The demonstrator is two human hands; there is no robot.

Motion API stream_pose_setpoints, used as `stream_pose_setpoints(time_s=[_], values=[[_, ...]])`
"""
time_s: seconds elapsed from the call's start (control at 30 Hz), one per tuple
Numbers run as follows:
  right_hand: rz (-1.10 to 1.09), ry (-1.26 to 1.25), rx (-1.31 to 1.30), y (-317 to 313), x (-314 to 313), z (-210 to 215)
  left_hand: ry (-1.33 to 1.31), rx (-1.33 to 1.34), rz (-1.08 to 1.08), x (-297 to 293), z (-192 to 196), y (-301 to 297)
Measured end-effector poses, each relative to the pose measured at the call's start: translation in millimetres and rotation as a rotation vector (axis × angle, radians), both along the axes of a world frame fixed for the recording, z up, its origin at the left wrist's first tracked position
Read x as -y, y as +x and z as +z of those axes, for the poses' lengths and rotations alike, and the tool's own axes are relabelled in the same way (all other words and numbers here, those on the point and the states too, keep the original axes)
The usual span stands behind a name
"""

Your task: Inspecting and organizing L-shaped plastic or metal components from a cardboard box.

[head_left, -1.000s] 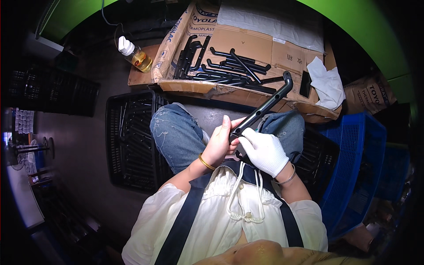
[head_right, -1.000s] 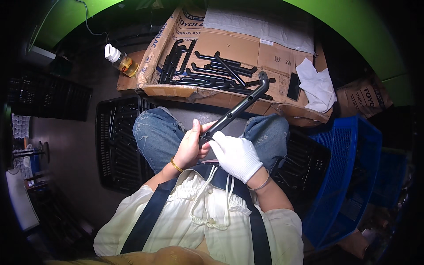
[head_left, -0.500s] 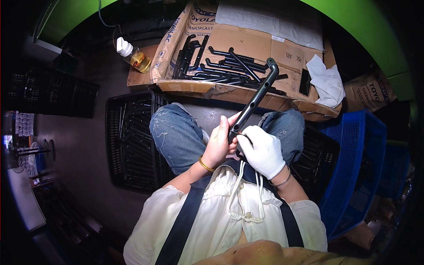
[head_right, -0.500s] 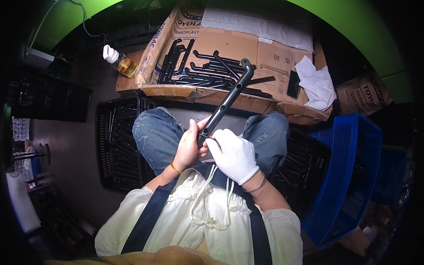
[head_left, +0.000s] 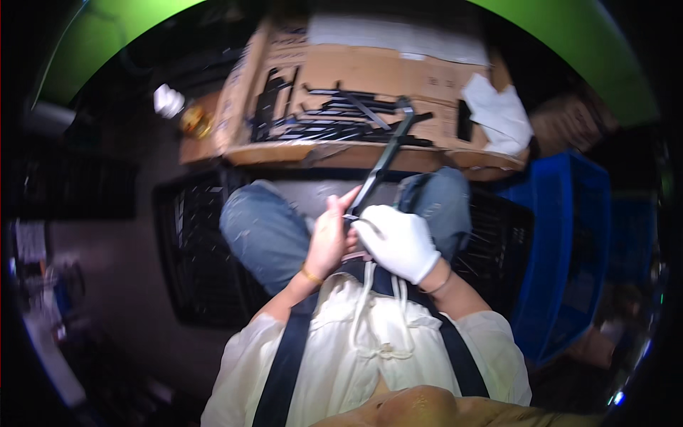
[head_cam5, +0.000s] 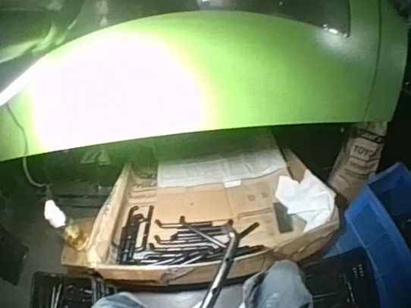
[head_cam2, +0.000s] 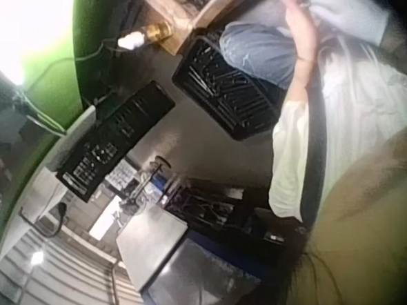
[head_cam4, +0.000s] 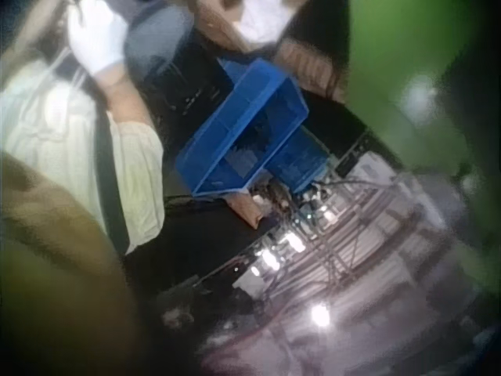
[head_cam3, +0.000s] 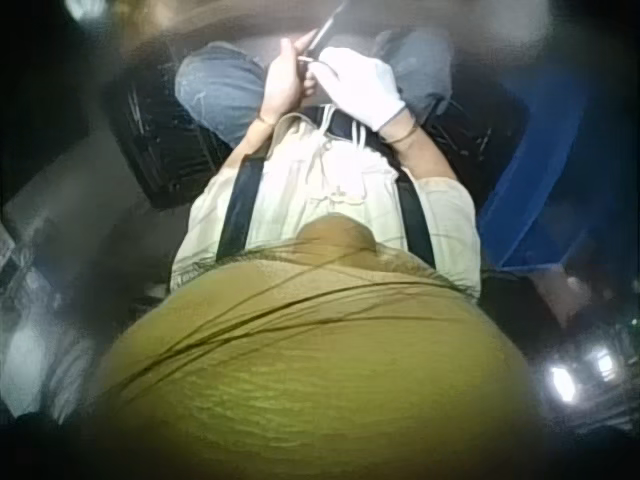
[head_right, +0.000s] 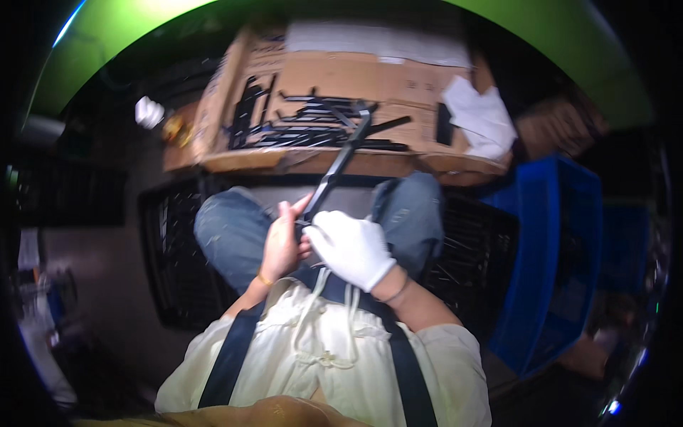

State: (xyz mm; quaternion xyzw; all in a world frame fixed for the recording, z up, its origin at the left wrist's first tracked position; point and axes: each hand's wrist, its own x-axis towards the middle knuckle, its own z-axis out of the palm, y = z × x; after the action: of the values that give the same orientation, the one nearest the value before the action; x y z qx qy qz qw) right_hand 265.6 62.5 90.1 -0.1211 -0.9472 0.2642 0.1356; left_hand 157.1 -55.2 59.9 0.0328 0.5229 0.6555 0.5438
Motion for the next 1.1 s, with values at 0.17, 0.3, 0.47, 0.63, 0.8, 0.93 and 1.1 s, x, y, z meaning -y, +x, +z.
stream_pose_setpoints(time_s=[0.17, 0.3, 0.47, 0.63, 0.8, 0.93, 1.1], values=[[0.057, -0.113, 0.046, -3.4, -1.7, -0.7, -0.039, 0.028, 0.089, 5.1, -13.2, -4.0], [-0.007, -0.131, 0.144, -3.2, 1.2, -4.2, -0.030, -0.027, 0.091, 2.3, -18.7, -6.4], [0.013, -0.076, 0.086, -0.6, -0.9, -5.0, -0.106, -0.062, 0.090, -2.2, -17.7, -9.4], [-0.004, -0.031, 0.039, -2.2, 1.8, -14.2, -0.059, -0.094, 0.070, -4.1, -20.8, -12.7], [0.006, -0.048, 0.071, -6.0, 5.1, -10.1, -0.118, -0.209, 0.091, -3.4, -8.8, -8.2], [0.072, 0.029, 0.091, -7.2, 4.7, 1.7, -0.158, -0.239, 0.086, 1.2, -3.0, -7.7], [0.047, 0.003, -0.014, 3.5, -2.3, 9.4, -0.076, -0.118, -0.011, -6.4, 1.8, -3.2]])
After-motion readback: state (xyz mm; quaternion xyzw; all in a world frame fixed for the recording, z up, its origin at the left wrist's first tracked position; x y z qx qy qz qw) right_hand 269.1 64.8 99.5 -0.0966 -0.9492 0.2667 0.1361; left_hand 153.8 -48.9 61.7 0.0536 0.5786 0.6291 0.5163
